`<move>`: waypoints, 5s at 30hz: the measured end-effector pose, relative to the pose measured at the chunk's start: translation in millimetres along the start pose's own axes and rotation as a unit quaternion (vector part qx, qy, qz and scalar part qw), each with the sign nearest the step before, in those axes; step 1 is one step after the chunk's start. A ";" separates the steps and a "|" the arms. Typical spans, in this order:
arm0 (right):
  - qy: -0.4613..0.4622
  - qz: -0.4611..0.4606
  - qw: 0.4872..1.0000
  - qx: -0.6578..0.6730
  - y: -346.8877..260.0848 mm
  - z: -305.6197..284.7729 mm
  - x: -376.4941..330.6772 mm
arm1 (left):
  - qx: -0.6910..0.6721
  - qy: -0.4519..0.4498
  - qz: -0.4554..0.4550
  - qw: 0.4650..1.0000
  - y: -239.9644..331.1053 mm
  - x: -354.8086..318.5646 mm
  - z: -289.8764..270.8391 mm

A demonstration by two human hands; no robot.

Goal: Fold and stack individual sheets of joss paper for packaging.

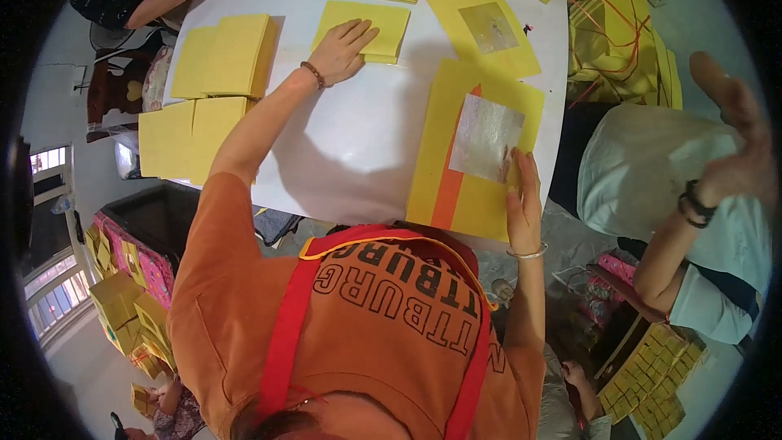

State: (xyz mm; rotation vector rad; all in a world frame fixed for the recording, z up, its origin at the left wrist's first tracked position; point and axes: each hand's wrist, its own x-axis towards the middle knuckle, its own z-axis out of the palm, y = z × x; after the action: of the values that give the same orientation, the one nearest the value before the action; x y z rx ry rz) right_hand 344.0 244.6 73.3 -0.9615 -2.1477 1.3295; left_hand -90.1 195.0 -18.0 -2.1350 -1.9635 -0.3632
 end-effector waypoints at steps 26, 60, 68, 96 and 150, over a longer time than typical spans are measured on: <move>-0.077 -0.167 0.975 -0.121 3.3 -3.8 3.1 | -0.285 -0.062 0.177 0.940 231.7 1.4 -145.0; -0.129 -0.168 0.977 0.026 27.5 -13.4 4.5 | -0.590 -0.320 -0.099 0.735 197.8 10.9 -121.5; -0.036 0.026 0.951 0.304 34.0 0.2 5.7 | -0.347 -0.098 0.105 0.927 188.4 2.9 -127.5; 0.091 -0.027 0.988 0.123 -23.3 -2.3 17.1 | -0.604 -0.123 -0.342 0.709 205.6 6.7 -121.4; -0.108 -0.170 0.884 -0.421 -26.9 18.4 55.1 | -0.375 -0.043 -0.067 0.924 210.5 24.0 -104.9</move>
State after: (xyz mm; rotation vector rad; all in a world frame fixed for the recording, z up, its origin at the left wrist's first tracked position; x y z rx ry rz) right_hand 286.3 266.9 89.5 -0.6561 -2.9670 0.2997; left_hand 118.0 165.9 90.4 -2.4458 -2.2723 -1.2415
